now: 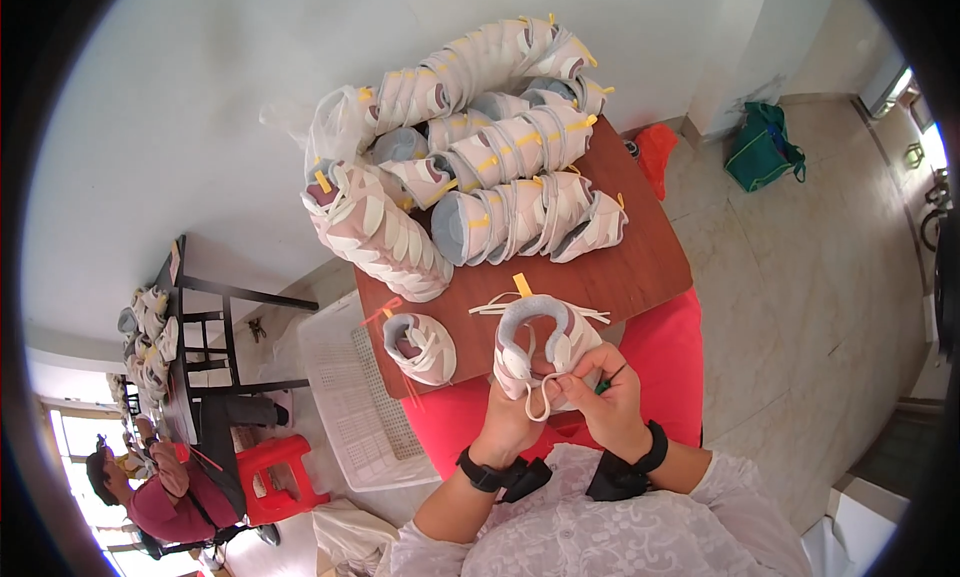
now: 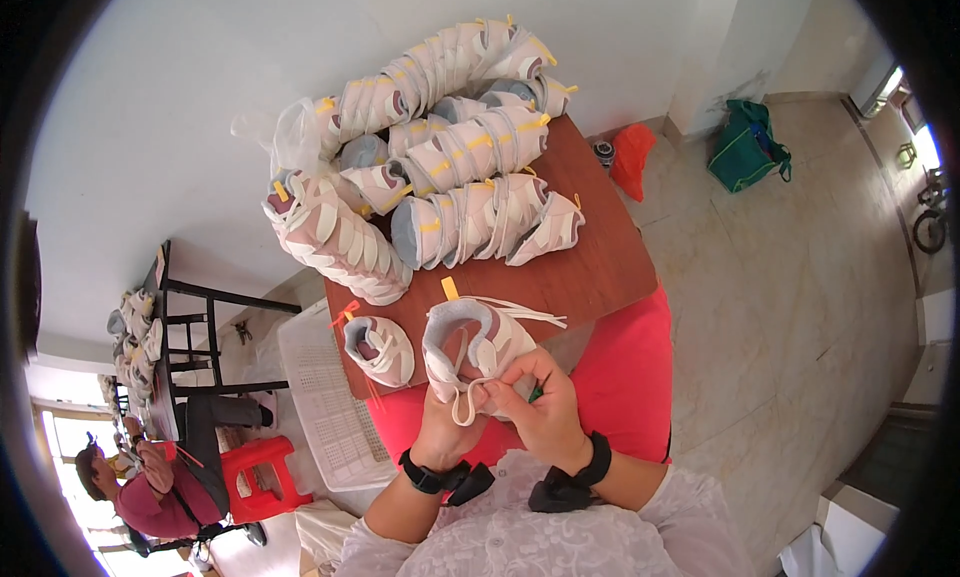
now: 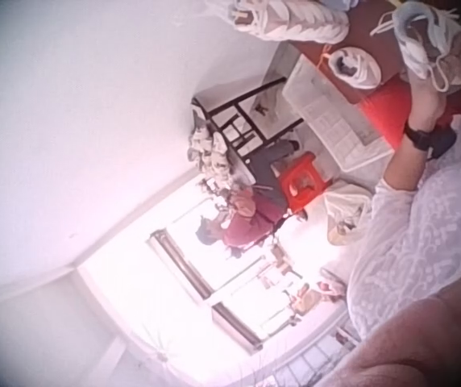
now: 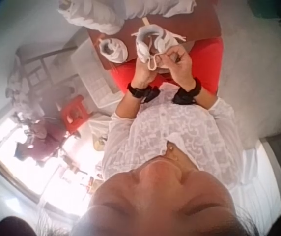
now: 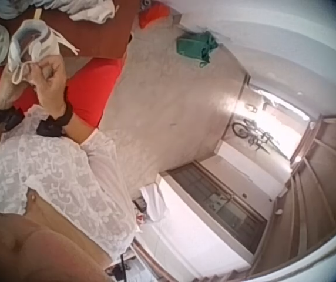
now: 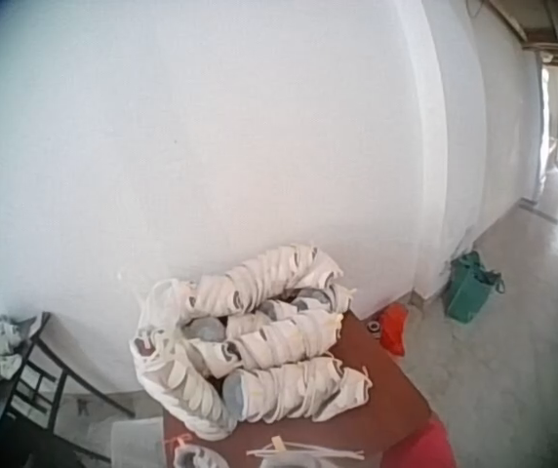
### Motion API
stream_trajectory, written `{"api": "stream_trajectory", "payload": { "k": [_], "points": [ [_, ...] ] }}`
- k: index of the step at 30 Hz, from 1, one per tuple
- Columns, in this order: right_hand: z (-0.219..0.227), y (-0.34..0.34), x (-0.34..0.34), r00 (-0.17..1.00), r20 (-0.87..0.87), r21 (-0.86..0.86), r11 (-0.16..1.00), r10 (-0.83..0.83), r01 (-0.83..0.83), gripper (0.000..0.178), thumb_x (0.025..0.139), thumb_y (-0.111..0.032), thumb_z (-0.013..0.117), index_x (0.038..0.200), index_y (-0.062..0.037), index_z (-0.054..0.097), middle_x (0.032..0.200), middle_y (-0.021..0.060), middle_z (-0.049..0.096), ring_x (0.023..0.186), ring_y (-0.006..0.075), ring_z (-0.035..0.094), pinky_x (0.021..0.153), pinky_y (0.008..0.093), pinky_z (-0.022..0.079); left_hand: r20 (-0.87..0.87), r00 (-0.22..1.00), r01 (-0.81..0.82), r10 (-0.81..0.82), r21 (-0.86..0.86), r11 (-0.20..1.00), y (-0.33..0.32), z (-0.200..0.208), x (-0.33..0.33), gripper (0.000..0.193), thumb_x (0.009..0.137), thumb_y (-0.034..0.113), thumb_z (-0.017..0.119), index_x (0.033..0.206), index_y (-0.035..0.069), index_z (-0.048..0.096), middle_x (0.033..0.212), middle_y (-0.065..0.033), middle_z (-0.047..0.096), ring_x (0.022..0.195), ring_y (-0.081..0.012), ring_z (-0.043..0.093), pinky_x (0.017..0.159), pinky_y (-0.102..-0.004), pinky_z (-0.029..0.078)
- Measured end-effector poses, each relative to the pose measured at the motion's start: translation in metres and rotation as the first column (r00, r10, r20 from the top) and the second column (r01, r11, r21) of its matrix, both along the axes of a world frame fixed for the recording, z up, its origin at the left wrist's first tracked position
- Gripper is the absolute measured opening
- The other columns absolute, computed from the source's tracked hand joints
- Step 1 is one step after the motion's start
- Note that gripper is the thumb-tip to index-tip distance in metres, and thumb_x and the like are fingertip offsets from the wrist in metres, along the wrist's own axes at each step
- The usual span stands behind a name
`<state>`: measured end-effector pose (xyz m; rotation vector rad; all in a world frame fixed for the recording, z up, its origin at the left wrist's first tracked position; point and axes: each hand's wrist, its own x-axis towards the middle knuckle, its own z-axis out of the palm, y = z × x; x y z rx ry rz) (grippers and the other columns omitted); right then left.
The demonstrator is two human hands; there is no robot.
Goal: Lacing a white sneaker using a hook tool in a manufacturing setting.
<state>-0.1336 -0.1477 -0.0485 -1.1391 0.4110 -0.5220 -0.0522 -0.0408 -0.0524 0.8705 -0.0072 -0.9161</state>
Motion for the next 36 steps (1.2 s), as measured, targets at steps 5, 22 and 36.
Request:
{"api": "stream_trajectory", "payload": {
  "k": [5,22,36],
  "points": [
    [0.006,-0.005,0.0,0.995,-0.062,0.001,0.997,0.072,-0.072,0.013,0.084,-0.006,0.064,0.087,-0.0045,0.052,0.087,-0.0013,0.053,0.08,0.0045,0.046,0.072,0.0209,0.04,-0.059,0.998,0.013,-0.011,0.03,0.999,0.001,0.0,0.005,0.084,0.075,0.011,0.075,0.143,0.01,0.026,0.127,-0.0071,0.05,0.112,-0.0212,0.054,0.093,-0.0369,0.047],
    [0.008,-0.015,0.006,0.974,-0.203,-0.04,0.993,0.098,-0.109,0.011,0.08,-0.008,0.065,0.082,-0.0028,0.055,0.079,-0.0016,0.057,0.073,0.0037,0.049,0.066,0.0208,0.042,0.047,0.999,-0.024,0.016,0.174,0.984,-0.001,0.007,0.004,0.066,0.078,0.008,0.071,0.135,0.006,0.037,0.113,-0.0061,0.057,0.1,-0.0175,0.059,0.085,-0.032,0.05],
    [0.002,-0.015,0.005,0.967,-0.236,-0.169,0.976,0.094,-0.136,0.013,0.078,-0.01,0.064,0.078,-0.004,0.053,0.072,-0.004,0.051,0.065,0.0032,0.043,0.056,0.0194,0.035,0.308,0.949,-0.031,-0.068,0.305,0.952,0.002,0.014,0.01,0.041,0.078,0.008,0.072,0.115,0.004,0.053,0.098,-0.0025,0.062,0.089,-0.0114,0.059,0.077,-0.0256,0.048]
  ]
}}
